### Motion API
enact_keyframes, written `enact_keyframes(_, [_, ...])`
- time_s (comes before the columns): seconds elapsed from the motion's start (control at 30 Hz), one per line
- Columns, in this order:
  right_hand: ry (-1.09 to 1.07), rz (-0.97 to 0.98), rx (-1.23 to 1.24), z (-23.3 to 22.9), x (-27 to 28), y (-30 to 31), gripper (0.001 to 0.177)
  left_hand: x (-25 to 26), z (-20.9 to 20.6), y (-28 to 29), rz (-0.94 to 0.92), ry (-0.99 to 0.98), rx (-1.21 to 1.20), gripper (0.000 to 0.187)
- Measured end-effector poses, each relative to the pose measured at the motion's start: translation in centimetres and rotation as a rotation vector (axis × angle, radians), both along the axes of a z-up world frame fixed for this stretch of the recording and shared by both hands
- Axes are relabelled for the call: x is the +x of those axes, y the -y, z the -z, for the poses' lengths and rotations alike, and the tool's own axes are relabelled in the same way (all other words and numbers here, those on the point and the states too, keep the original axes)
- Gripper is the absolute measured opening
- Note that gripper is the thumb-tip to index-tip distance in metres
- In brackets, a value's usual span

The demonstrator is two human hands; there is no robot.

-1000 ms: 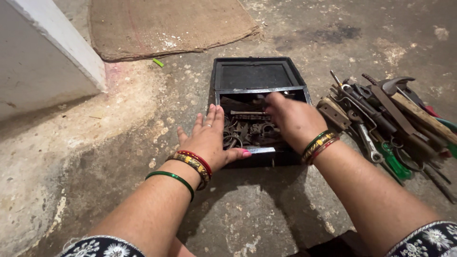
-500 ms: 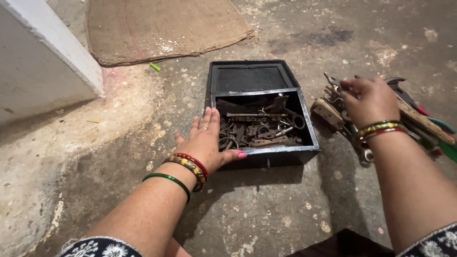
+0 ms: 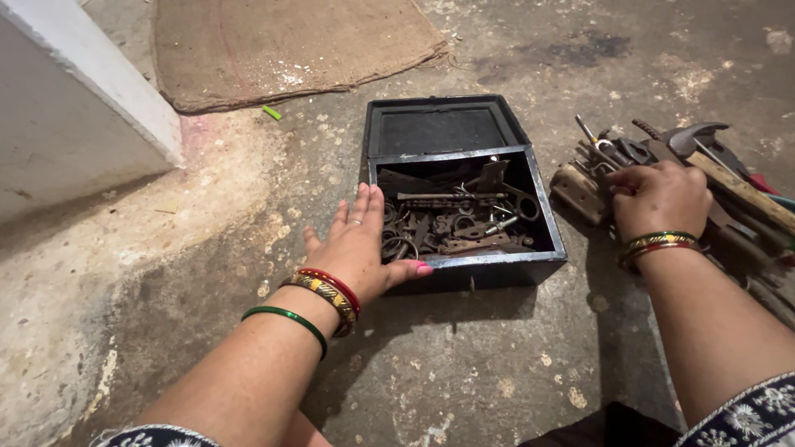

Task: The person kneels on a concrete floor and empties a black toolbox, picking out old metal tools, hinges, and hardware pieces one at a time and placing them in a pile on the floor beside the box, sorting through the contents with both hands.

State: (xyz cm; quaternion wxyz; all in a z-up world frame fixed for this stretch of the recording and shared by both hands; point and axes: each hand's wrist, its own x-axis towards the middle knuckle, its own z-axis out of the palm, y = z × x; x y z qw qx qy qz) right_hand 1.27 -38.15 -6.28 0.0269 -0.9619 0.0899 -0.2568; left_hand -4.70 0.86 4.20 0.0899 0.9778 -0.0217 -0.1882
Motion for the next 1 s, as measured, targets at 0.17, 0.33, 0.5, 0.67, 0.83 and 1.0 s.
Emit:
enact_keyframes(0.17, [-0.110,0.064,0.186,-1.0,0.4,-0.4,0.025,-0.1,0.0,0.0,0.004,0.005,-0.001,0.133])
enact_keyframes(0.33, [-0.082,0.062,0.181,-2.6,0.5,-0.8,0.029,-0.1,0.0,0.0,-0.001,0.000,-0.004,0.133])
enact_keyframes(0.5, [-0.057,-0.072,0.295,-6.3,0.5,-2.9,0.028,-0.2,-0.1,0.0,-0.002,0.004,-0.003,0.132])
enact_keyframes(0.67, [-0.161,-0.140,0.738,-10.4,0.6,-9.2,0.021,-0.2,-0.3,0.0,-0.002,0.003,-0.009,0.132])
enact_keyframes(0.83, [-0.186,-0.495,0.467,-11.0,-0.8,-15.1,0.023,-0.3,-0.6,0.1,0.010,0.034,0.001,0.132])
enact_keyframes(1.0, [-0.223,-0.649,0.377,-8.4,-1.5,-17.9,0.024,-0.3,-0.6,0.1,0.013,0.025,-0.028,0.131])
